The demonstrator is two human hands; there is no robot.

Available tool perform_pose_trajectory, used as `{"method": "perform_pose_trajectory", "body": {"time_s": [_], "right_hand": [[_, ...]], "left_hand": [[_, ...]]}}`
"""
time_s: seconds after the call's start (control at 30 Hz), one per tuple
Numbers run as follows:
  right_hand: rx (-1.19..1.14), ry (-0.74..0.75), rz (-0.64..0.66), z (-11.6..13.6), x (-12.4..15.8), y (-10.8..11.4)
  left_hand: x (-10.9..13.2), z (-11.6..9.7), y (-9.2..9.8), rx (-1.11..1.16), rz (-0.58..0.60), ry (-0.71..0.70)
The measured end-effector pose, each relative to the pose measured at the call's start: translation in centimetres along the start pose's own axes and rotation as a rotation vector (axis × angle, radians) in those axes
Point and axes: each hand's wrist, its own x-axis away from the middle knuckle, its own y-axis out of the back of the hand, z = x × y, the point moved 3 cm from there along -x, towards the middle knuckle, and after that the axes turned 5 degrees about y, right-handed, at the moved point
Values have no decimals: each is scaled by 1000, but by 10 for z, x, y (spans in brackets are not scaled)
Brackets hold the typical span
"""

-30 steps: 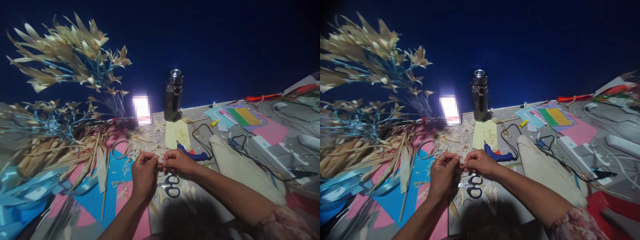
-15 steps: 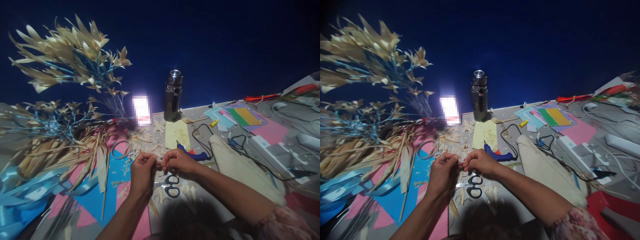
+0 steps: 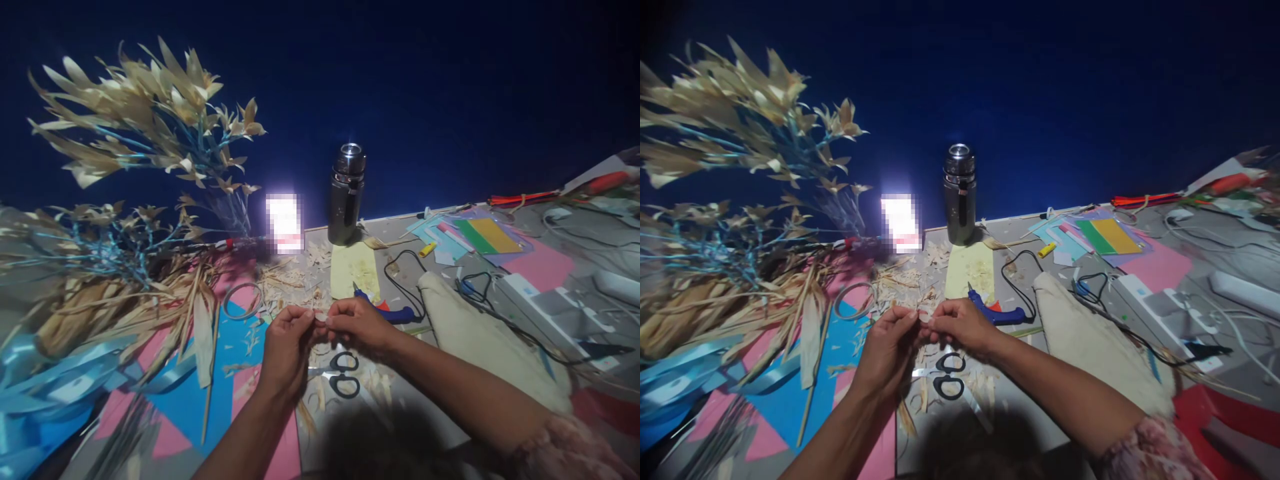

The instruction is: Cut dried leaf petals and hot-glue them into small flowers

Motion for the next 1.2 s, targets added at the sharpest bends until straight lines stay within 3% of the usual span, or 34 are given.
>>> {"method": "perform_pose_trajectory", "body": {"time_s": [0.23, 0.53, 0.77, 1.2], "right_hand": [[-29, -28, 59, 7, 2, 3], [-135, 33, -45, -4, -2, 0], [-247, 116, -155, -14, -3, -16], [-133, 181, -212, -8, 0, -14]], "left_hand": [[-1, 4, 3, -75, -4, 28], [3, -5, 2, 116, -110, 8], [5, 2, -1, 89, -90, -73], [5, 9, -1, 55, -64, -100]]}}
